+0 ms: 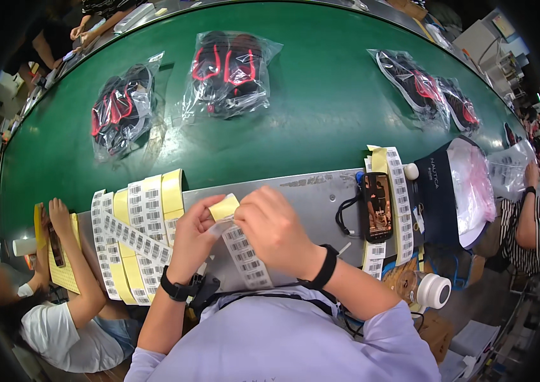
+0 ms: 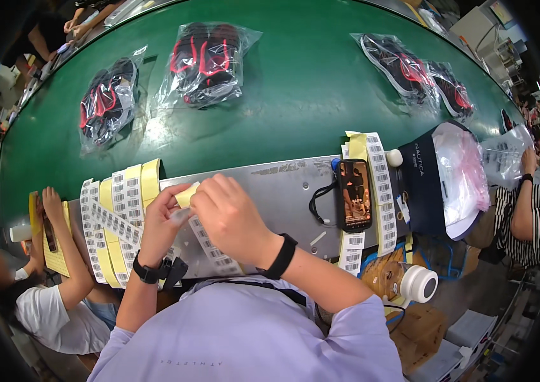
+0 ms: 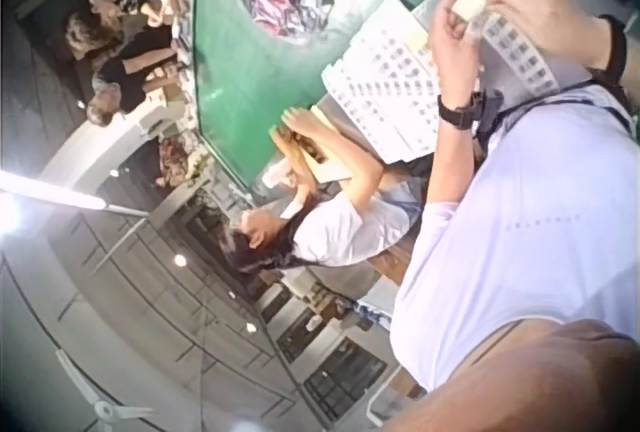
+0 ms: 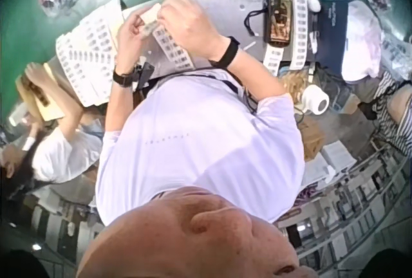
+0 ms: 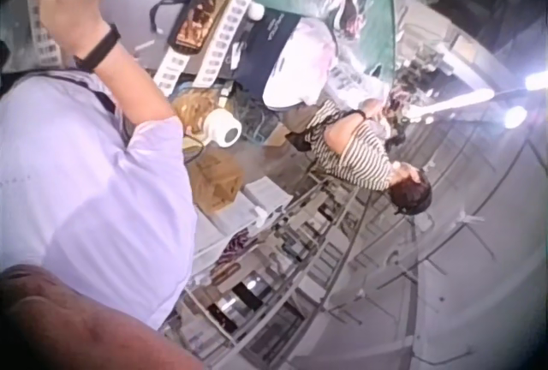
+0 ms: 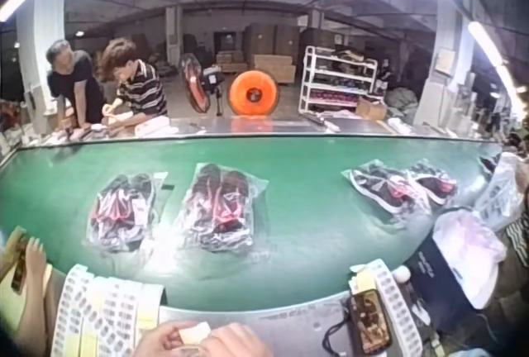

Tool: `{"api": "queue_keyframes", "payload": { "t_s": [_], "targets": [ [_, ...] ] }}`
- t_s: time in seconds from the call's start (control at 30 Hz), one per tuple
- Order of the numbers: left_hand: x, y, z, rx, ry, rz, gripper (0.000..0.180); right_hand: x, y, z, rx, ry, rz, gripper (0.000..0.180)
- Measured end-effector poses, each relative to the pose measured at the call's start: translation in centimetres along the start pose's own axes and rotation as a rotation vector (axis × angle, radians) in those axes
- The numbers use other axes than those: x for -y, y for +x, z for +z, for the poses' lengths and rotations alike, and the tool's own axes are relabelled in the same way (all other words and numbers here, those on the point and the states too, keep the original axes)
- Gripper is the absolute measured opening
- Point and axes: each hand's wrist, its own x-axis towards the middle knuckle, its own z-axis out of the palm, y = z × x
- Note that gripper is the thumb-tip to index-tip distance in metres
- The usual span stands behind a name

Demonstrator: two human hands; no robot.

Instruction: The recorder is applying barcode labels to plastic bags containing shoes on an assembly line.

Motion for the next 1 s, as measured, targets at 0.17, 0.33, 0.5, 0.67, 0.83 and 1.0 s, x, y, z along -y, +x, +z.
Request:
{"api": "queue_keyframes", "payload": {
  "t_s": [0.17,0.33,0.5,0.67,0.83,1.0],
  "targets": [
    [5.5,1.2,-0.9,-0.125,-0.097,-0.013,0.039,-2.5,5.2,-0.1,-0.14,0.17,0.106,0.031],
    [8.0,1.7,0.4,-0.256,-0.122,0.066,0.033,-10.8,10.6,8.1,-0.025,-0.659,-0.198,0.075],
    [8.0,1.7,1.1,-0.211,-0.102,0.12,0.034,-17.4,13.4,8.8,0.034,-0.925,-0.316,0.065],
    [8.8,2.0,0.5,-0.19,-0.071,0.164,0.037,-18.5,17.0,8.1,0.03,-0.792,-0.425,0.064],
    [6.9,1.2,0.5,-0.164,-0.052,0.083,0.04,-16.5,23.0,1.2,0.012,-0.482,-0.427,0.067],
    [8.2,1.4,0.2,-0.17,-0.146,0.136,0.041,-12.0,17.4,7.2,0.266,-0.125,-0.258,0.079]
  ]
}}
